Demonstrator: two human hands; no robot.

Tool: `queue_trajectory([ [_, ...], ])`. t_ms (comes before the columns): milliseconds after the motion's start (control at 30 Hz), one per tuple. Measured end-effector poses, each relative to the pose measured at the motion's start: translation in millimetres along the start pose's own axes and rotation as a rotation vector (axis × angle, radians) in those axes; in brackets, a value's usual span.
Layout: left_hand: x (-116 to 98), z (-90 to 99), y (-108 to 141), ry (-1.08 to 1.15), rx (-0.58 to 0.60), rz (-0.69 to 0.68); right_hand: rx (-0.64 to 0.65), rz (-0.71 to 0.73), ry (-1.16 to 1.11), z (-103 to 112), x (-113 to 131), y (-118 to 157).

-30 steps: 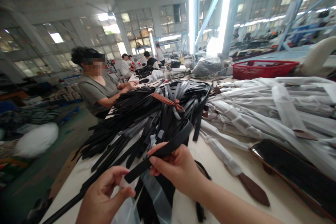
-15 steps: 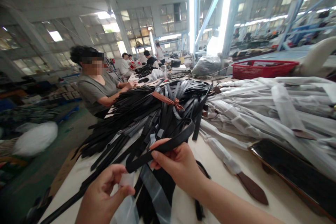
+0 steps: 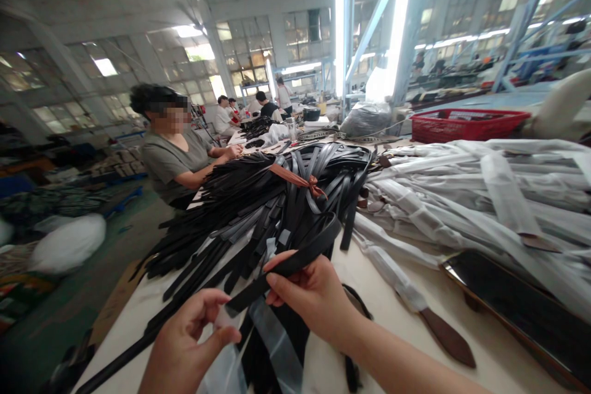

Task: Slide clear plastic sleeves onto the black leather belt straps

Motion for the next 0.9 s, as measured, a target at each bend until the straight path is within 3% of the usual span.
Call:
queue_trajectory([
  [100,-5.3,-1.0,-0.7,0.026,0.029,0.022,0.047,-0.024,0.023,-0.4,-1.4,-0.8],
  [267,-8.9,-7.5,1.1,0.173,0.173,0.144,0.115,-0.083,0.053,-0.1,-3.7,-5.7],
  [633,15.5,-23.5,5.8,0.404,0.373,0.261,0.315,-0.383,0.011,-20.9,-23.2,10.4],
  [700,14.3,-23.4,4.7,0.376,0.364,0.273,0.220,-0.417,-0.040,-17.5,-23.9,6.3],
  [833,10.2,-22.4,3.8,0.326,0.334,0.294,-0.185,-0.368,-0.062,0.6,-23.2,-7.4],
  [900,8.7,-22.8,4.2,0.349,0.307,0.311,-0.173,-0.314,0.021,-0.2,-27.0,-7.0],
])
Point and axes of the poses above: each hand's wrist, its own y-axis away from the middle knuckle, its own z-axis out of the back of the hand, x = y × z, the point moved 2 cm from there along -y, towards the middle knuckle, and after that the axes turned 2 degrees about -x, right-handed, at the moved point
